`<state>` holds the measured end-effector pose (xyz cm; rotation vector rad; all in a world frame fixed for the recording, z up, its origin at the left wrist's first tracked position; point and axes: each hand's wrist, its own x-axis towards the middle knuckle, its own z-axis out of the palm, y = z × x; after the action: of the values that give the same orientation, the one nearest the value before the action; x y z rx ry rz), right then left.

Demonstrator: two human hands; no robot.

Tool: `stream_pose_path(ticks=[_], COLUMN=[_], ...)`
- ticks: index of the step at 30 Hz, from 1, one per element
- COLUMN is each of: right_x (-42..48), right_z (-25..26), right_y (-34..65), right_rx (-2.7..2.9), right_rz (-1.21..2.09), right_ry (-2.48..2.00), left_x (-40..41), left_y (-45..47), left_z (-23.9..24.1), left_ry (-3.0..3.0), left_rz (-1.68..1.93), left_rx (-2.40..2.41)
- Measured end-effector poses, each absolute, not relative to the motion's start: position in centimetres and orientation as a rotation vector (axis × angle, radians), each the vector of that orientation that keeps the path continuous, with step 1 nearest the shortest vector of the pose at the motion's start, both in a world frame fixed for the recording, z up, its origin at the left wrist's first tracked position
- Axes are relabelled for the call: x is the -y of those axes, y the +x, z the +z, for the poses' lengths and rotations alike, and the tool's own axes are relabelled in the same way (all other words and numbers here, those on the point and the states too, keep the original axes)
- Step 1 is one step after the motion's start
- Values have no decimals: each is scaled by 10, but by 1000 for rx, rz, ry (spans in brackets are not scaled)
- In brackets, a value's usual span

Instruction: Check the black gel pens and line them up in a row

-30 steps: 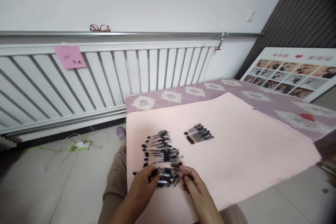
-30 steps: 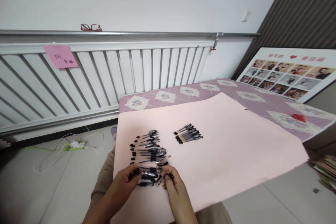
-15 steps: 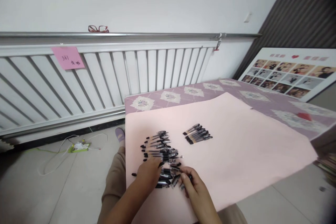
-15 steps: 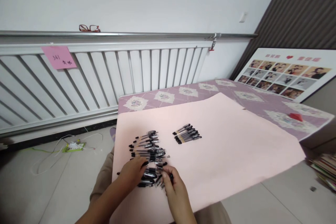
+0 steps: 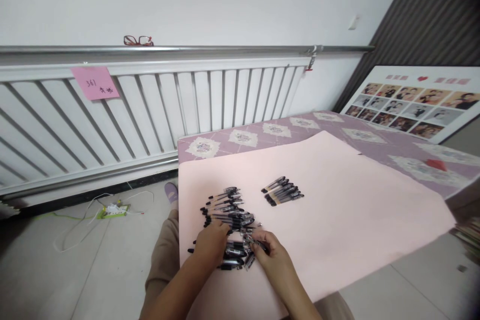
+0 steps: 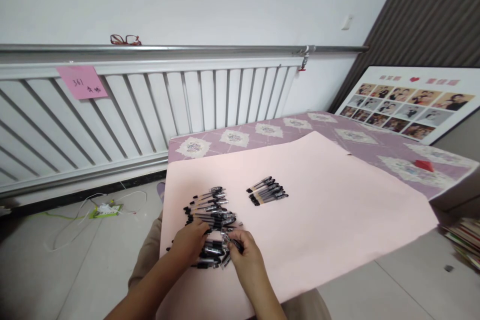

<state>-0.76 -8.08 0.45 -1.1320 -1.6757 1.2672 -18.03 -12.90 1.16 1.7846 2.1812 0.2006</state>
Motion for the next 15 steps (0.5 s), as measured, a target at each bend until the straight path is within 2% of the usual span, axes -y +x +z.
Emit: stream_pose_path(ticks=[8,15], right_x=[77,66], right_z=[8,-2], right_y=[-20,-20], right_rx=[1828,2052], right_rz=[1188,923], right_ry=[-1097,-1096], left_x=[125,123], left_y=[-183,-186], left_z=[10,14], left_ry=[1807,1834], left_rz=[162,127], left_rx=[-2171,-2141])
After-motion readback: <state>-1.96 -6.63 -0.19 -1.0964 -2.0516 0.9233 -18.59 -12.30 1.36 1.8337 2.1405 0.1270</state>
